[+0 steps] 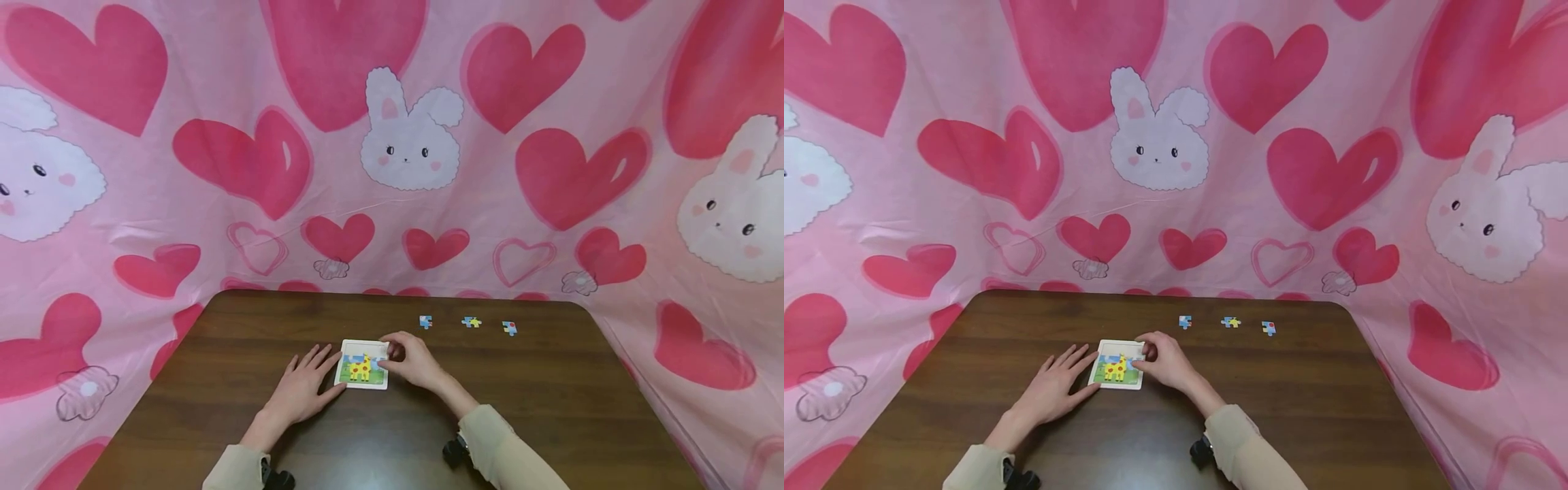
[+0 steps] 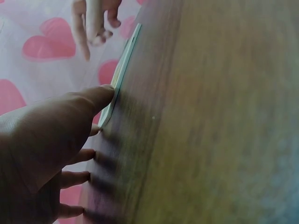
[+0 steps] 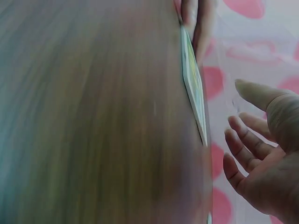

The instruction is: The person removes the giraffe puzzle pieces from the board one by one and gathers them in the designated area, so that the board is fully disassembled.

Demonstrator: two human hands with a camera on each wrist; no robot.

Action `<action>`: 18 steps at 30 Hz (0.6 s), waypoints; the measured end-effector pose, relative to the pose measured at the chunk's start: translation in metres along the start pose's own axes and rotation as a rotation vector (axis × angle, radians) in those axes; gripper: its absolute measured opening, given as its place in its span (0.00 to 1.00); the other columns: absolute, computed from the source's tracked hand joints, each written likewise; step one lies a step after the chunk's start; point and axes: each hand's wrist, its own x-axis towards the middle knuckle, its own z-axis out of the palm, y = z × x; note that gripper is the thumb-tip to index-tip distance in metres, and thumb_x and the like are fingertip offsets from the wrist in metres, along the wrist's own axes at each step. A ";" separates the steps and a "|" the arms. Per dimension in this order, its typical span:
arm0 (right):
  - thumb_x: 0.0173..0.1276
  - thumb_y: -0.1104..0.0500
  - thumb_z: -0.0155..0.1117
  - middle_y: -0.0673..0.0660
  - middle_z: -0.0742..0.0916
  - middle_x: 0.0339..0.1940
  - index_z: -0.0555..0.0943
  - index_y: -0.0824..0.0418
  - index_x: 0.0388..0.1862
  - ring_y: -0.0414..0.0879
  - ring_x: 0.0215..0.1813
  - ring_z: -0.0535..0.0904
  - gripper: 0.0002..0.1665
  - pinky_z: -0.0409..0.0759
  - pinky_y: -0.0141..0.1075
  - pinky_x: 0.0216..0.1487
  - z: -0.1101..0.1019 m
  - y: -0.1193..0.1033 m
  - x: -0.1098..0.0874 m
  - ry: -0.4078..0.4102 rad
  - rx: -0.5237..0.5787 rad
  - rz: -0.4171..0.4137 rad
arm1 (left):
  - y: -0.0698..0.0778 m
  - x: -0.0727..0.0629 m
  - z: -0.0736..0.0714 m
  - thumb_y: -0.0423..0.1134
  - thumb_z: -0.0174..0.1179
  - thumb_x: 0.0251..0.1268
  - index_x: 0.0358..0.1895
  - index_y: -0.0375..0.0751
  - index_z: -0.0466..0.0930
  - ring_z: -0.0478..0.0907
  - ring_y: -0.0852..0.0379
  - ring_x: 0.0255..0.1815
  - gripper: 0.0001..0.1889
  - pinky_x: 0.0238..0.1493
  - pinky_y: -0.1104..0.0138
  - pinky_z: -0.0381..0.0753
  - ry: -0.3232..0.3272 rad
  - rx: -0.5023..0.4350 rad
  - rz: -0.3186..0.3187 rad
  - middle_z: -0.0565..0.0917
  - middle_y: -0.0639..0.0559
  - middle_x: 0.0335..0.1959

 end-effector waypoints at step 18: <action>0.63 0.55 0.87 0.47 0.83 0.30 0.91 0.61 0.44 0.36 0.37 0.73 0.16 0.72 0.38 0.50 0.059 0.009 0.034 -0.067 -0.169 0.016 | -0.002 -0.001 0.000 0.66 0.66 0.74 0.80 0.49 0.75 0.67 0.33 0.87 0.39 0.80 0.24 0.62 0.009 -0.014 0.014 0.73 0.39 0.84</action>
